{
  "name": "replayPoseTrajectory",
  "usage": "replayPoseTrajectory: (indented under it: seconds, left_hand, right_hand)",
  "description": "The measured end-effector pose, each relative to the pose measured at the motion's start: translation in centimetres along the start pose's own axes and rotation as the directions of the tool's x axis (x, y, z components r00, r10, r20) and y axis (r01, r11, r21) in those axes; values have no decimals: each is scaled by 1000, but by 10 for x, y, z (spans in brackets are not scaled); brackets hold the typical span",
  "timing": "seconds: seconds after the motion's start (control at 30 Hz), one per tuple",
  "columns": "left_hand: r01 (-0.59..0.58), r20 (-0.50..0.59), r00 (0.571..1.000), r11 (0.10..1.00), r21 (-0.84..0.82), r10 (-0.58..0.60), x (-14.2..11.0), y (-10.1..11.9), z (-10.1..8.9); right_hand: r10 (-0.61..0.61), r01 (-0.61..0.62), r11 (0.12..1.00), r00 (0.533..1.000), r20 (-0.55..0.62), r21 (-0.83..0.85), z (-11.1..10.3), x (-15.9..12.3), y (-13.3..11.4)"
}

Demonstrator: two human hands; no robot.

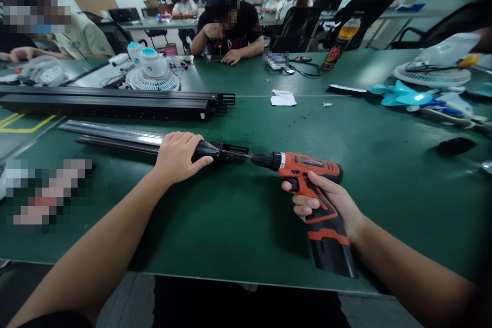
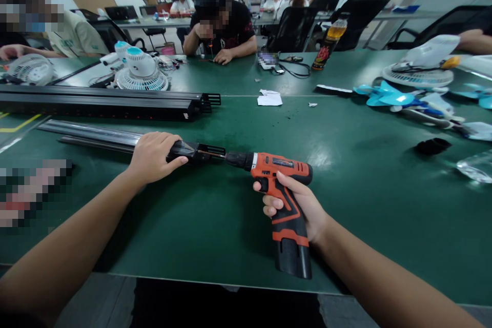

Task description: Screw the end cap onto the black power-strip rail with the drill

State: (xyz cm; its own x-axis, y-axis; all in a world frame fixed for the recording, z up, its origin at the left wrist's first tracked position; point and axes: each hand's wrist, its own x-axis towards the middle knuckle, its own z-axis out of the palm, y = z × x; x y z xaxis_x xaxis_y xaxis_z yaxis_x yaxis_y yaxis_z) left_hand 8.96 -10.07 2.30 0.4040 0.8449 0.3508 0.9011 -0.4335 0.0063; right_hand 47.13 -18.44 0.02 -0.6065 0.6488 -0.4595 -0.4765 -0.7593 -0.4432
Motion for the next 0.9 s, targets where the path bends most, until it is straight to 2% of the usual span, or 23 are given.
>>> replayPoseTrajectory:
  seconds: [0.47, 0.9]
  left_hand:
    - [-12, -30, 999, 1000, 2, 12, 0, 0, 1]
    - [-21, -29, 999, 999, 39, 22, 1, 2, 2]
  right_hand:
    - [-37, 33, 998, 996, 83, 49, -10, 7, 2]
    - [-124, 124, 992, 992, -16, 36, -1, 8, 5]
